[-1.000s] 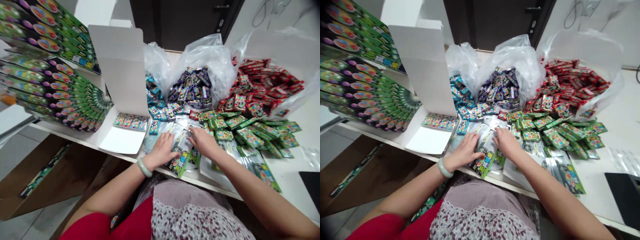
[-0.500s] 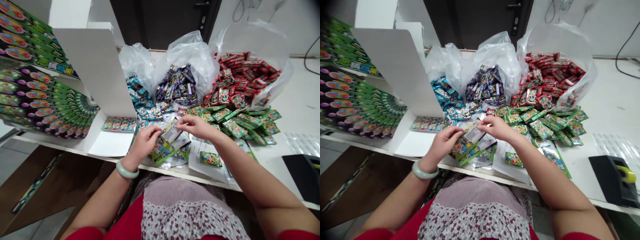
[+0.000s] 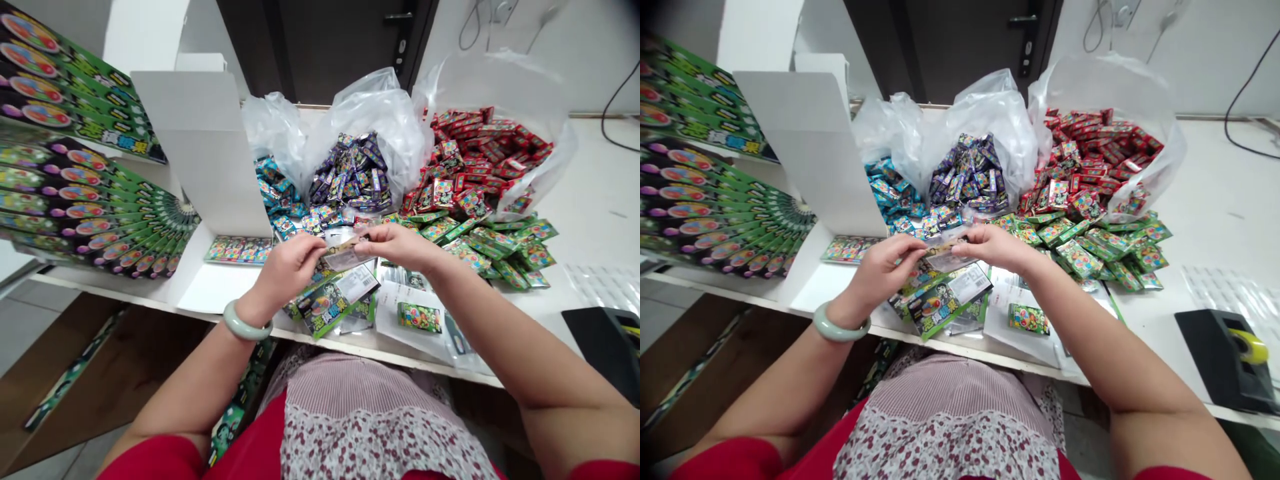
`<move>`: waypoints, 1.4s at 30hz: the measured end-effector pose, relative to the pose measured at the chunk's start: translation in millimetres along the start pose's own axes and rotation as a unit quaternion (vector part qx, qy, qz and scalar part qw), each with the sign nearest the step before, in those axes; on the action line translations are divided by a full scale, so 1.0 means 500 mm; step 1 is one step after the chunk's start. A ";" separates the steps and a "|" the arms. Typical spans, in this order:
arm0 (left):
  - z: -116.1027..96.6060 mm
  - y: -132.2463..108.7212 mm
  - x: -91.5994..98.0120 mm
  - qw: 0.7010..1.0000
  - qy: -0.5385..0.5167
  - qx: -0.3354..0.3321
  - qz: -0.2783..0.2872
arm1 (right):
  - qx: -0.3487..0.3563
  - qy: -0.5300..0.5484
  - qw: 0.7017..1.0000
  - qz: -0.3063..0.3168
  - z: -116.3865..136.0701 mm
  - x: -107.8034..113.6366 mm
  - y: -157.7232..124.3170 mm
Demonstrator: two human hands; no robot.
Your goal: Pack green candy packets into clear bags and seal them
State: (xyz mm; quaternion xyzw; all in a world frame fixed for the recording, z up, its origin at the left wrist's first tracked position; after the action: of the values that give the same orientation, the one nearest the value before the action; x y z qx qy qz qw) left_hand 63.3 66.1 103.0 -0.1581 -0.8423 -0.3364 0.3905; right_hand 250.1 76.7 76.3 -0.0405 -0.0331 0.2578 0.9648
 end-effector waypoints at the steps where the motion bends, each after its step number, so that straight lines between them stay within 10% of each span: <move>1: -0.008 -0.001 -0.006 0.999 0.032 -0.020 0.008 | 0.003 -0.002 1.000 -0.011 -0.002 0.002 0.000; 8: -0.015 -0.006 -0.039 0.993 0.112 -0.035 0.028 | 0.047 0.003 0.999 -0.008 0.008 -0.003 -0.007; 15: 0.039 -0.018 -0.033 0.987 -0.076 0.119 -0.078 | 0.167 -0.135 0.919 -0.330 0.020 0.004 -0.066; 26: 0.046 -0.027 -0.091 0.905 -0.330 0.252 -0.094 | 0.021 0.144 0.979 -0.143 -0.068 -0.061 -0.053; 31: 0.054 -0.050 -0.131 0.789 -0.527 0.314 -0.041 | -0.009 0.107 0.973 -0.206 -0.095 -0.054 -0.046; 35: 0.053 -0.097 -0.148 0.790 -0.511 0.333 0.055 | -0.023 0.107 0.959 -0.260 -0.110 -0.026 -0.055; 42: 0.044 -0.166 -0.196 0.694 -0.601 0.385 0.091 | -0.054 0.103 0.963 -0.242 -0.141 -0.027 -0.074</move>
State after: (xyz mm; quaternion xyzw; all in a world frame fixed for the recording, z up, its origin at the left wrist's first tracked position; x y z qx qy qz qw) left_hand 70.3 20.9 -19.2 -0.2381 -0.9346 0.2216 -0.1441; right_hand 262.6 33.9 8.9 -0.1094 0.0441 0.0091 0.9930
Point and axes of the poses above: each hand's wrist, its own y-axis towards the middle knuckle, its own x-axis out of the back of the hand, z = x × y, the point moved 5 cm from there along y, towards the middle knuckle, and after that the axes turned 1 degree about y, right-handed, at the moved point
